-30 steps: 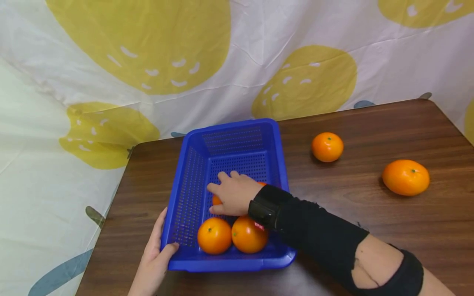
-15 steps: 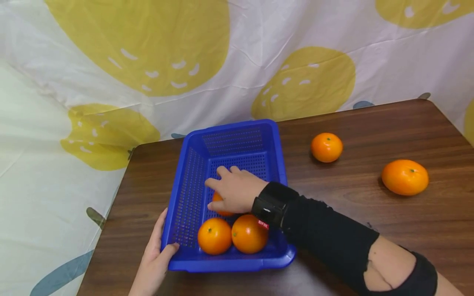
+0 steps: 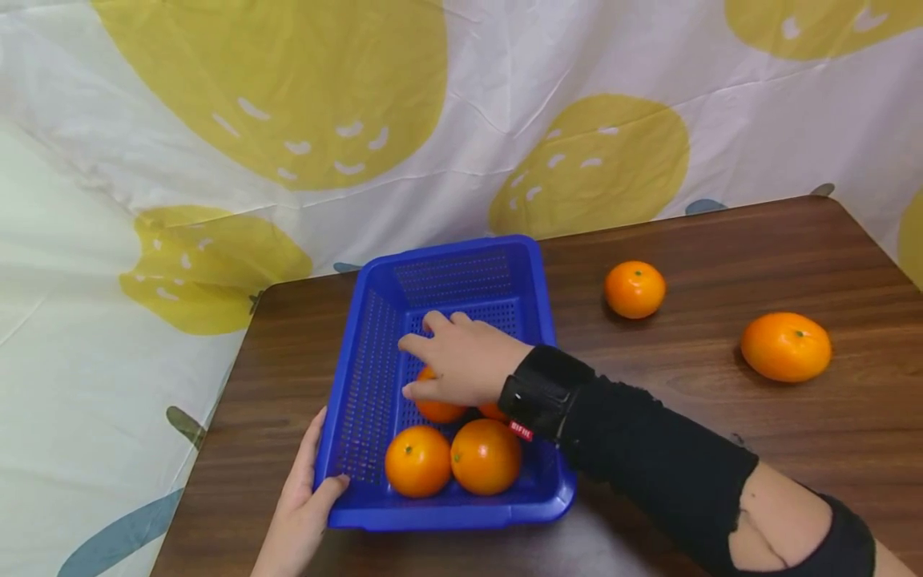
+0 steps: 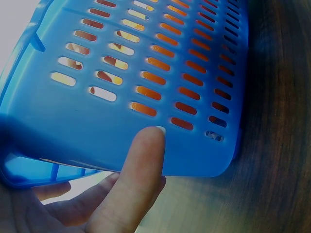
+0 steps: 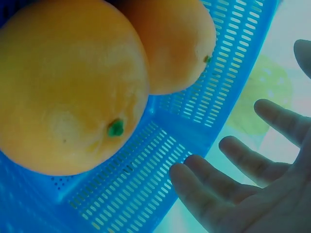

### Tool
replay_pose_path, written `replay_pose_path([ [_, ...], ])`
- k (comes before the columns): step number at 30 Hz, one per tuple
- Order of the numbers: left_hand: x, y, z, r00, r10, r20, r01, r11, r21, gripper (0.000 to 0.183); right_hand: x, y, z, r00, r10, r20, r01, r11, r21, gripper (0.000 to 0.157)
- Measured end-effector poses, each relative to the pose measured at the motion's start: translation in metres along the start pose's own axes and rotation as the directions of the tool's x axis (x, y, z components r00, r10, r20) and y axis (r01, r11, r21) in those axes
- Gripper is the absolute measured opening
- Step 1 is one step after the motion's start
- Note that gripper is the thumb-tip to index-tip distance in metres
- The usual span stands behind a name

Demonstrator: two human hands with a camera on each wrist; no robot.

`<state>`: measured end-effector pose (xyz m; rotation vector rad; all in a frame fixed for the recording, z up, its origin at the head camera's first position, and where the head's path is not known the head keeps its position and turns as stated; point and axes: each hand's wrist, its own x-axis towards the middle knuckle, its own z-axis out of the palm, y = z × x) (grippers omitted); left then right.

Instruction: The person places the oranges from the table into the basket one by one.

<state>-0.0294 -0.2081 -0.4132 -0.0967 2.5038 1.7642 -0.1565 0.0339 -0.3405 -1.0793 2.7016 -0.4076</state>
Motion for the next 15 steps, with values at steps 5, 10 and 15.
replay_pose_path([
  [5, 0.000, -0.001, 0.000, 1.000, -0.006, 0.003, 0.006, 1.000, -0.001, 0.079, -0.003, 0.002, -0.003, 1.000, 0.005, -0.009, -0.005, 1.000, 0.016, 0.065],
  [10, 0.000, 0.000, 0.000, 1.000, -0.015, 0.003, 0.015, 1.000, 0.004, 0.079, -0.009, 0.005, -0.009, 1.000, 0.013, -0.013, -0.012, 0.999, 0.039, 0.065],
  [15, 0.000, 0.001, 0.000, 1.000, -0.027, 0.000, 0.027, 1.000, 0.011, 0.079, -0.014, 0.007, -0.014, 0.999, 0.000, -0.033, 0.001, 1.000, 0.028, 0.066],
])
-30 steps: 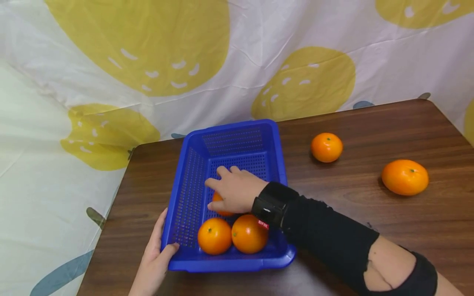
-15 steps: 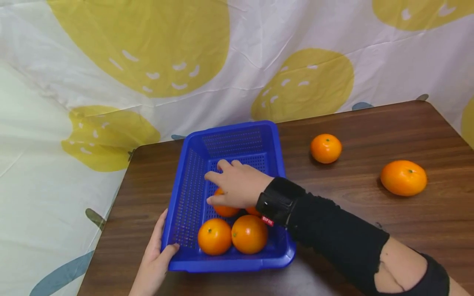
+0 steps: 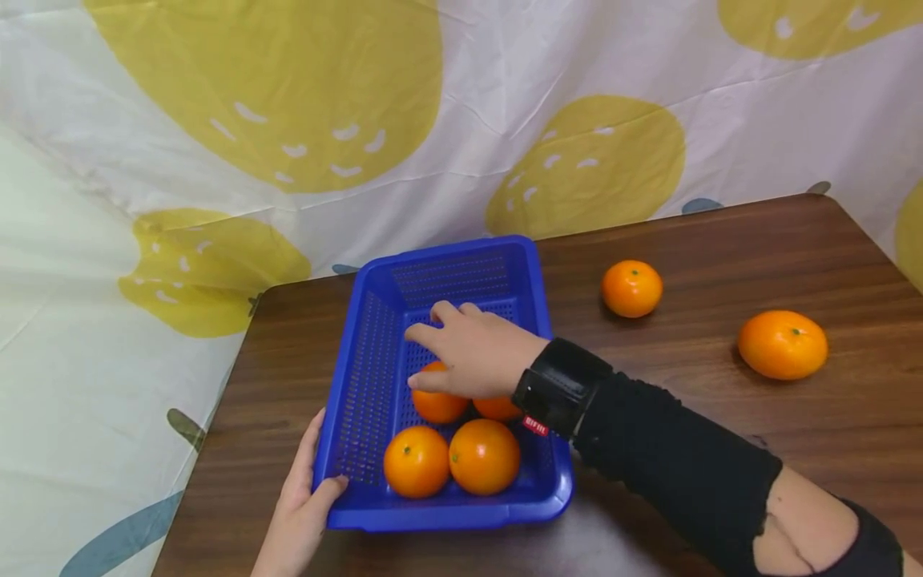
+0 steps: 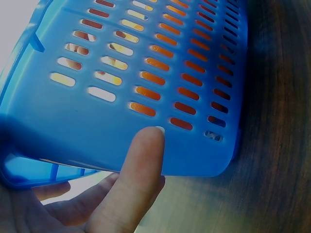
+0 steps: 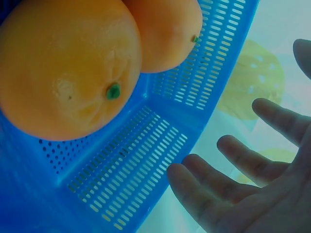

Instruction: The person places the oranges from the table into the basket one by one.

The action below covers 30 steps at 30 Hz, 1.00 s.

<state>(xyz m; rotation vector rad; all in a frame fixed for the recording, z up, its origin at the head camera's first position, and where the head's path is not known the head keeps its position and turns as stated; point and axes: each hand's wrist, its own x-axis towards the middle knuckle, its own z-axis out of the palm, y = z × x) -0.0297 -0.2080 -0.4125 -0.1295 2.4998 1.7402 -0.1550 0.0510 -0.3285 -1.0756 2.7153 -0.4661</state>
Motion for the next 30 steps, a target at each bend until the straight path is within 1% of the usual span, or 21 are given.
replay_pose_path([
  [7, -0.001, 0.000, 0.000, 1.000, -0.007, -0.008, 0.008, 1.000, 0.006, 0.079, -0.004, 0.002, -0.005, 1.000, -0.001, -0.016, 0.001, 1.000, -0.009, 0.067],
  [17, 0.000, 0.000, 0.000, 0.999, -0.034, 0.000, 0.034, 0.999, 0.009, 0.078, -0.011, 0.008, -0.008, 0.999, 0.025, -0.036, -0.024, 1.000, 0.020, 0.068],
  [21, 0.000, 0.001, 0.000, 0.999, -0.032, 0.000, 0.032, 0.999, 0.011, 0.078, -0.013, 0.011, -0.008, 0.999, 0.019, -0.043, -0.018, 1.000, 0.021, 0.068],
  [26, 0.000, 0.002, 0.000, 1.000, -0.031, 0.004, 0.031, 0.999, 0.009, 0.078, -0.016, 0.016, -0.007, 0.997, 0.015, -0.072, -0.015, 1.000, 0.004, 0.068],
  [30, 0.000, 0.002, 0.000, 1.000, -0.029, 0.005, 0.029, 1.000, 0.008, 0.077, -0.020, 0.020, -0.008, 0.997, 0.027, -0.079, -0.026, 1.000, 0.012, 0.067],
])
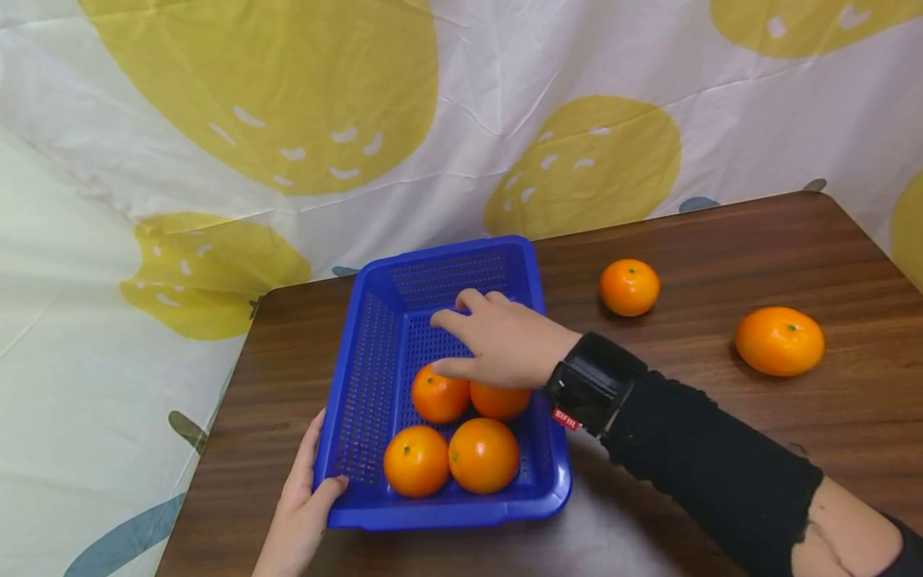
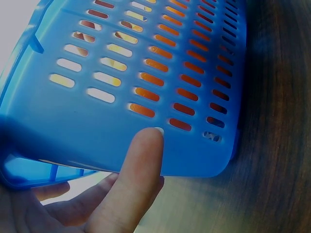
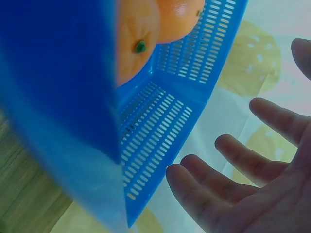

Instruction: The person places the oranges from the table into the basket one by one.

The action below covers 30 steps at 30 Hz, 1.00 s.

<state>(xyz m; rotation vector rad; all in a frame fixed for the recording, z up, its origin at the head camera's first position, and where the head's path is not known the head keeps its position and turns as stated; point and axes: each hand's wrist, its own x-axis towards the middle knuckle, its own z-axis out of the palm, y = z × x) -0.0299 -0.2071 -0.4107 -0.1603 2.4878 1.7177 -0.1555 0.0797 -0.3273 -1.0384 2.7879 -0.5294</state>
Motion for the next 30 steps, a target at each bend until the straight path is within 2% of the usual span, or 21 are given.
replay_pose_path([
  [10, 0.000, -0.001, 0.001, 0.999, 0.033, -0.004, -0.033, 0.999, -0.011, 0.078, -0.010, 0.010, -0.001, 1.000, 0.023, -0.008, -0.023, 0.999, 0.030, 0.066],
  [25, -0.001, -0.002, 0.001, 0.999, 0.037, -0.017, -0.037, 0.999, -0.001, 0.079, -0.023, 0.025, 0.000, 0.999, 0.016, -0.046, -0.013, 0.998, 0.063, 0.065],
  [30, 0.000, -0.003, 0.000, 0.999, 0.040, -0.018, -0.040, 0.999, 0.002, 0.079, -0.027, 0.028, -0.001, 0.998, 0.040, -0.043, -0.036, 0.997, 0.075, 0.066],
])
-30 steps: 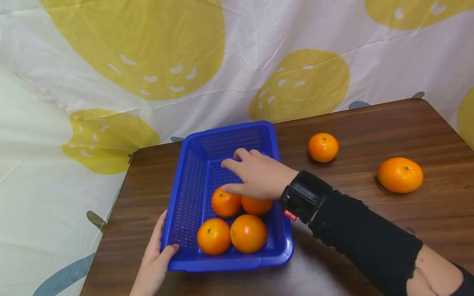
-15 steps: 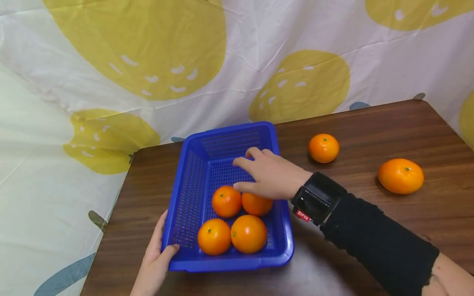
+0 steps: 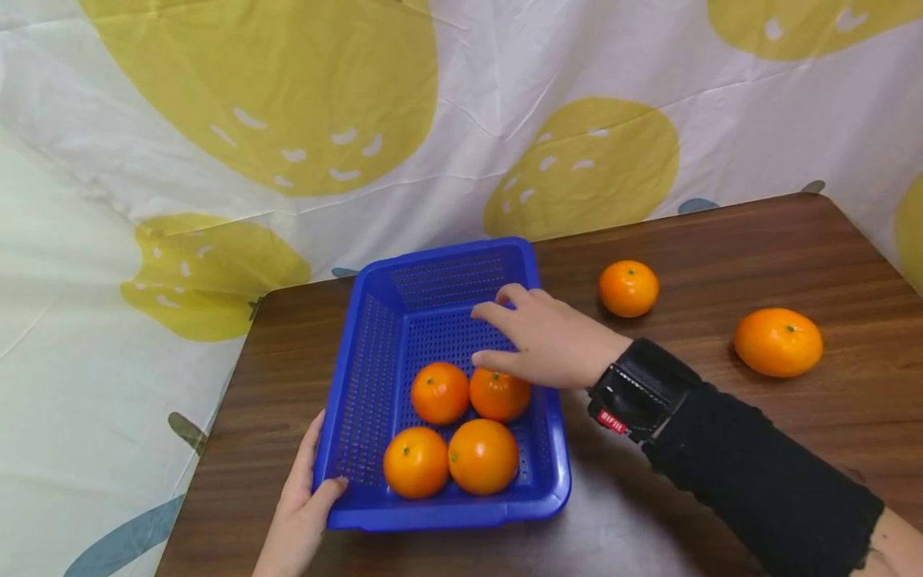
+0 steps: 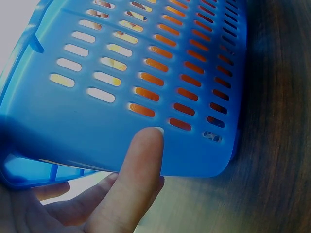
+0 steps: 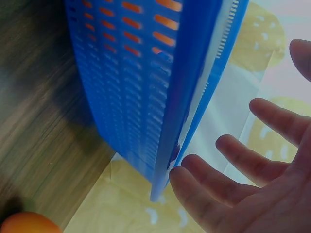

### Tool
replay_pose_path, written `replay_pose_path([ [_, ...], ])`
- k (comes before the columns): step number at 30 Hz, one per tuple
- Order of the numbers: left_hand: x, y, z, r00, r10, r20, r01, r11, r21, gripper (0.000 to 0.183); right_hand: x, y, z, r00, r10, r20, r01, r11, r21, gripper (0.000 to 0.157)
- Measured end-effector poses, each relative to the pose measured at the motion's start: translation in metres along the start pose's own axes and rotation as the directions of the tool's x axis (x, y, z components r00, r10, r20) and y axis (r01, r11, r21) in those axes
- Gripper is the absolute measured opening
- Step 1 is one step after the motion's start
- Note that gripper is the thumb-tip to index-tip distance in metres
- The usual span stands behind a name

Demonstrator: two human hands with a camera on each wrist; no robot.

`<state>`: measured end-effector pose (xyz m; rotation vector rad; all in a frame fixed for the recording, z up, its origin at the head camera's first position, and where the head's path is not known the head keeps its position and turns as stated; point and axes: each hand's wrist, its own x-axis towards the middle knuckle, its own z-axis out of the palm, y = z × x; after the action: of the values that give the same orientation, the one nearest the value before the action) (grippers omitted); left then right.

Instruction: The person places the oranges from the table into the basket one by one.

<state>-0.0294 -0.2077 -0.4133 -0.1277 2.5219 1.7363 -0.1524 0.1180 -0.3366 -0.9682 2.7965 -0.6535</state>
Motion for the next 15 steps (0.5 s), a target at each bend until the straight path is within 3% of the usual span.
replay_pose_path([
  [15, -0.001, 0.001, 0.001, 1.000, 0.000, -0.006, 0.000, 1.000, 0.002, 0.079, -0.016, 0.016, 0.001, 0.996, 0.047, -0.073, -0.046, 0.999, 0.020, 0.062],
])
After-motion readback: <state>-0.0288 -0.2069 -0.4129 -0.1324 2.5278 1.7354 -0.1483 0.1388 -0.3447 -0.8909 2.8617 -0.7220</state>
